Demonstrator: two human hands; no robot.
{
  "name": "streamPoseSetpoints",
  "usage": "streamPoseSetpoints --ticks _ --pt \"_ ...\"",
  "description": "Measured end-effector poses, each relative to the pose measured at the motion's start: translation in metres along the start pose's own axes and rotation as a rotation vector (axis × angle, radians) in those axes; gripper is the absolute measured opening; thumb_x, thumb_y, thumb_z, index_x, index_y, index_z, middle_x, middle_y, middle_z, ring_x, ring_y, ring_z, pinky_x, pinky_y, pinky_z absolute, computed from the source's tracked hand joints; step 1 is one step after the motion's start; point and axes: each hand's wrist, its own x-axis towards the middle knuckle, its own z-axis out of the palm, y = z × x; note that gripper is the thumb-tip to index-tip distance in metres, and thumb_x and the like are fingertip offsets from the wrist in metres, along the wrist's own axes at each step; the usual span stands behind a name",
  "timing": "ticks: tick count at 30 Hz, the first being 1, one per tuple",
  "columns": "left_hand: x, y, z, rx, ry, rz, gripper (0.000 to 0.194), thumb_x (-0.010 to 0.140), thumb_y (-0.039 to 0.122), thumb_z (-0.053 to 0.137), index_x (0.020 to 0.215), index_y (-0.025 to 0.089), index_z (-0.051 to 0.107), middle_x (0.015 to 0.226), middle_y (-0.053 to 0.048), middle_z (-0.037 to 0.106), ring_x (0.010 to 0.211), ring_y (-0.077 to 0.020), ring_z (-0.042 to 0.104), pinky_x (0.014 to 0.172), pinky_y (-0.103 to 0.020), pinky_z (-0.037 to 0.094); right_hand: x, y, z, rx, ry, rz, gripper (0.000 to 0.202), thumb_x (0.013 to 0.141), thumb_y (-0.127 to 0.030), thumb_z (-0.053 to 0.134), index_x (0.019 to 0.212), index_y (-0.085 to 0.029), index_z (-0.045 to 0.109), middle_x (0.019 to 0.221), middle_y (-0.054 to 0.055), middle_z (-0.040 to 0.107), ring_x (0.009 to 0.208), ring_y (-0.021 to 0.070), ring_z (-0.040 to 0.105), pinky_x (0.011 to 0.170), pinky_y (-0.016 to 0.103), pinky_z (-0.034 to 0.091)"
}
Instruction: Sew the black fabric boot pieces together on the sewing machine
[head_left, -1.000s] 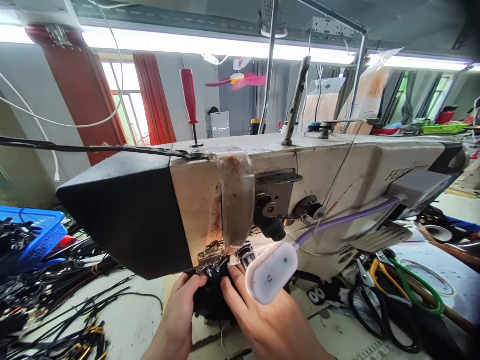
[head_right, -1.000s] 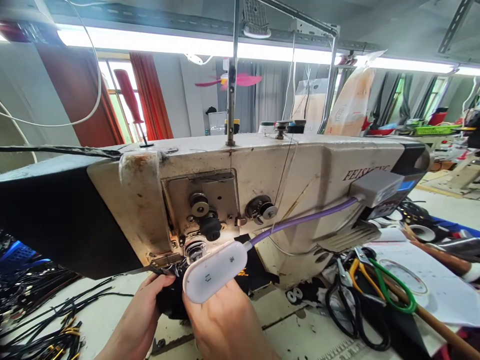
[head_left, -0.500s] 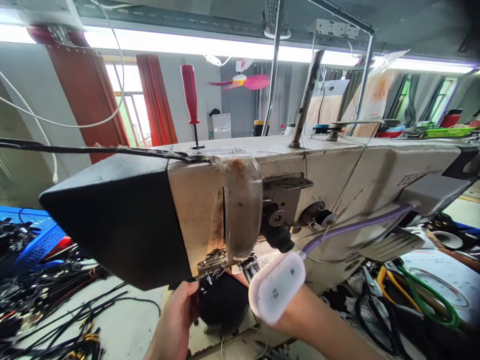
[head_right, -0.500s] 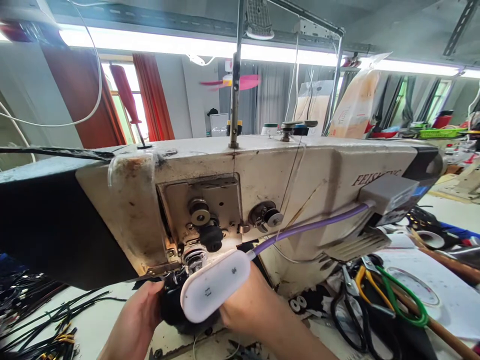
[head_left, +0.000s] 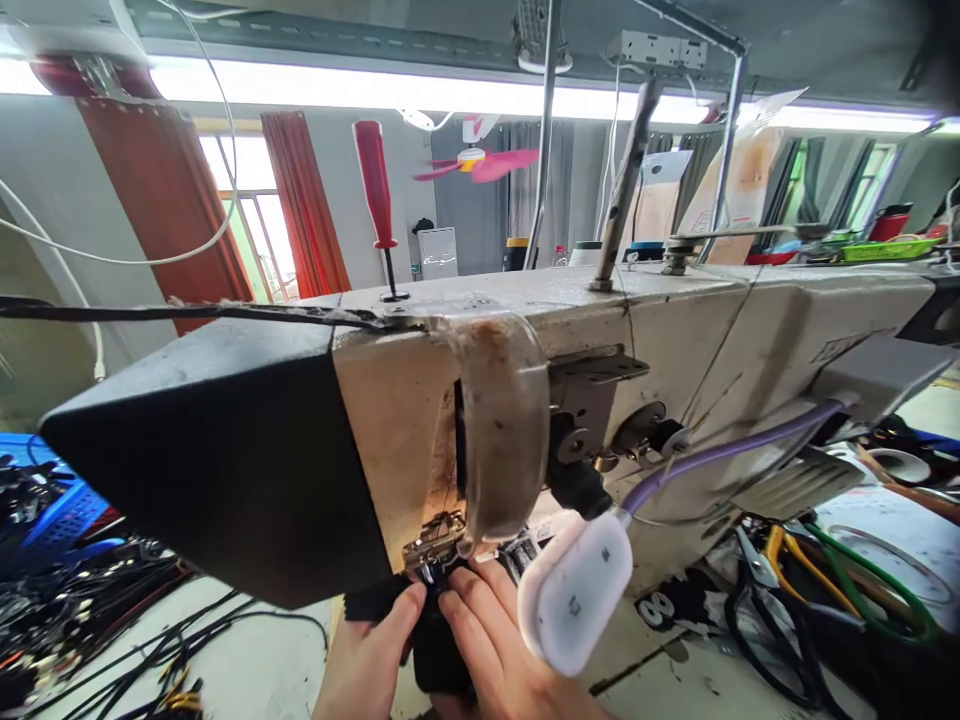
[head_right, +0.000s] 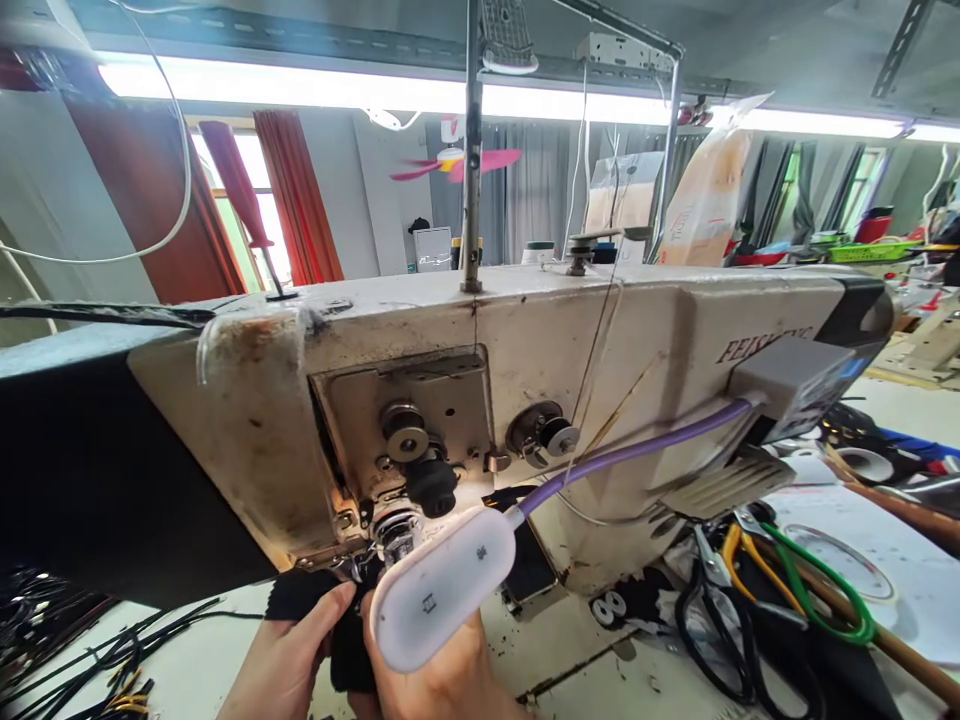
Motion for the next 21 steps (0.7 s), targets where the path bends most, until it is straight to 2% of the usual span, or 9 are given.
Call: streamPoseSetpoints --ticks 3,6,9,12,16,18,21 --pt "0.0 -0.002 0.001 0.036 0.059 0.006 0.037 0.062 0.043 0.078 0.086 0.016 0.073 0.093 -0.009 0.075 0.101 -0.0316 0.064 0.088 -0.038 0.05 0.004 0.004 -0.006 0.039 -0.051 0.02 0.034 0.083 -0.03 0.046 0.106 -0.014 0.066 0.104 0.011 0.07 0.093 0.0291 0.065 0.087 0.044 0.051" --pt "0.0 -0.001 0.002 0.021 0.024 -0.007 0.033 0.061 0.045 0.078 0.075 0.016 0.072 0.077 -0.006 0.072 0.084 -0.0278 0.065 0.078 -0.035 0.052 0.006 0.005 -0.004 0.048 0.077 0.048 0.029 0.081 -0.03 0.046 0.097 -0.016 0.066 0.099 0.01 0.071 0.08 0.026 0.066 0.083 0.044 0.052" --pt "-0.002 0.0 0.002 0.032 0.0 -0.011 0.032 0.063 0.047 0.076 0.061 0.017 0.066 0.061 -0.003 0.064 0.068 -0.0219 0.06 0.068 -0.032 0.05 0.012 0.007 -0.002 0.104 0.11 0.072 0.024 0.079 -0.027 0.048 0.093 -0.018 0.065 0.094 0.009 0.071 0.072 0.0217 0.065 0.079 0.036 0.053" --pt "-0.003 -0.001 0.003 0.061 0.041 0.025 0.038 0.065 0.049 0.073 0.052 0.018 0.057 0.054 0.001 0.055 0.06 -0.0172 0.053 0.063 -0.03 0.048 0.018 0.011 0.001 0.163 0.137 0.044 0.025 0.077 -0.023 0.05 0.096 -0.016 0.064 0.091 0.009 0.071 0.066 0.0187 0.065 0.075 0.028 0.054" --pt "-0.002 -0.006 0.004 0.119 0.1 0.065 0.042 0.068 0.051 0.069 0.047 0.02 0.049 0.049 0.003 0.046 0.055 -0.0144 0.046 0.057 -0.027 0.043 0.015 0.011 0.008 0.172 0.225 0.036 0.034 0.071 -0.022 0.05 0.102 -0.015 0.062 0.093 0.01 0.07 0.075 0.0231 0.067 0.086 0.035 0.053" --pt "-0.001 -0.009 0.005 0.14 0.125 0.076 0.042 0.067 0.05 0.068 0.047 0.02 0.048 0.047 0.003 0.044 0.053 -0.0136 0.044 0.055 -0.026 0.041 0.007 0.011 0.013 0.208 0.178 0.081 0.039 0.07 -0.024 0.05 0.107 -0.016 0.061 0.096 0.011 0.07 0.085 0.0261 0.067 0.091 0.039 0.051" --pt "0.0 -0.013 0.006 0.125 0.164 0.081 0.039 0.065 0.048 0.07 0.048 0.02 0.05 0.046 0.004 0.044 0.051 -0.0121 0.041 0.052 -0.025 0.037 -0.01 0.018 0.019 0.318 0.033 0.07 0.048 0.073 -0.029 0.053 0.119 -0.017 0.057 0.104 0.011 0.068 0.095 0.028 0.065 0.091 0.04 0.051"
